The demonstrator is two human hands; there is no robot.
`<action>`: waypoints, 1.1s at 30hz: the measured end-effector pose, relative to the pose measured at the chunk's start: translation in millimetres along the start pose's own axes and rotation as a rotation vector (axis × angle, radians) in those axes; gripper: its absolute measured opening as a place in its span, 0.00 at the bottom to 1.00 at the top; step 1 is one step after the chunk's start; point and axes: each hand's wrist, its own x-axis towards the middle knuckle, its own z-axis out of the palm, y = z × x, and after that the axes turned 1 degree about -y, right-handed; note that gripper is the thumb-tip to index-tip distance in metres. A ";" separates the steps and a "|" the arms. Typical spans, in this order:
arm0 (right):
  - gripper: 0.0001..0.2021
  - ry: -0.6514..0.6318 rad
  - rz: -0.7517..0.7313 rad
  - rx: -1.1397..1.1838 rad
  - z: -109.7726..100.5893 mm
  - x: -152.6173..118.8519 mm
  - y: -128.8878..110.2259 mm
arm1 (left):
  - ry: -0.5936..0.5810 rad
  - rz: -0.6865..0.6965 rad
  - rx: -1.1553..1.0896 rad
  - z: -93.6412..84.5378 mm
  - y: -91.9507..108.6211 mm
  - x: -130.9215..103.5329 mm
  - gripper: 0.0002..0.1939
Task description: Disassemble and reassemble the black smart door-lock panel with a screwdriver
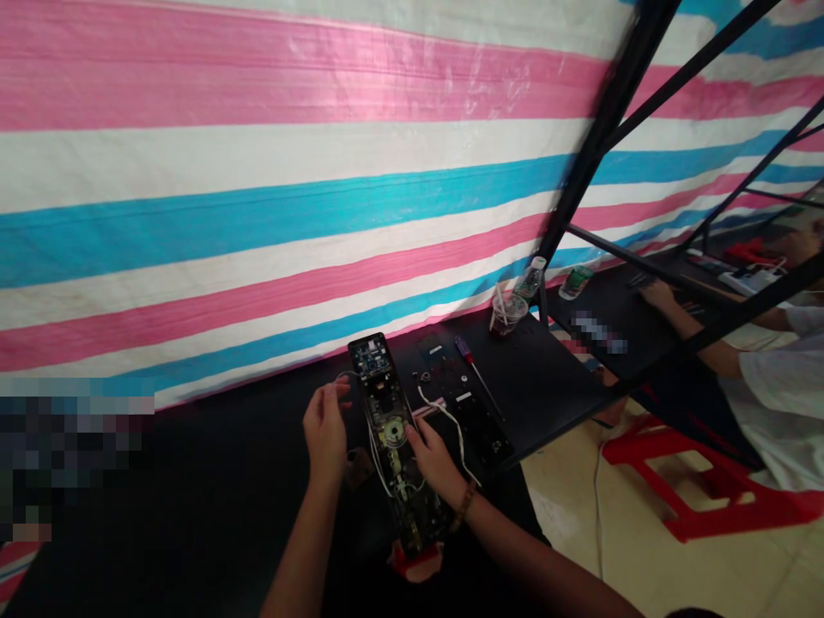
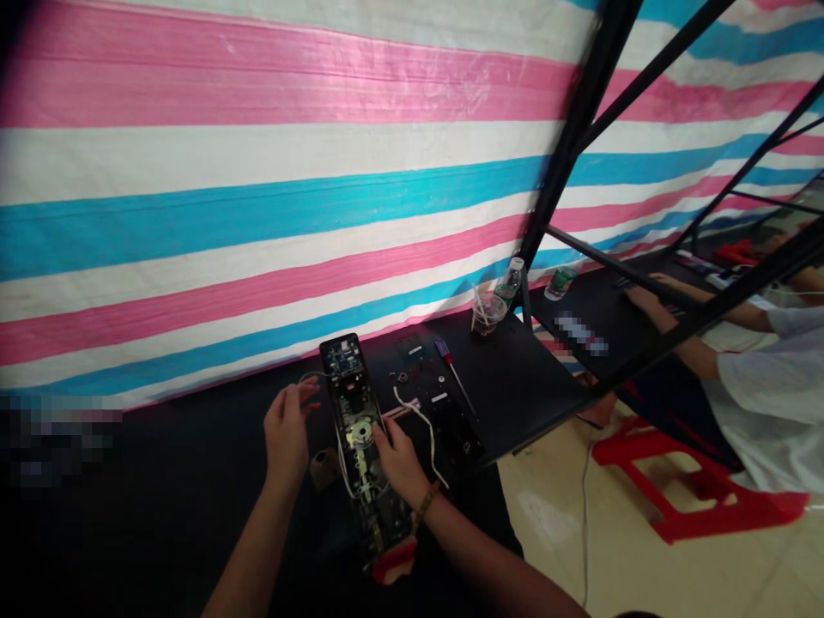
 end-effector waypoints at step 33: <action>0.05 0.177 -0.178 -0.935 -82.8 33.1 -13.6 | -0.133 0.083 0.262 -13.4 -68.4 -129.2 0.21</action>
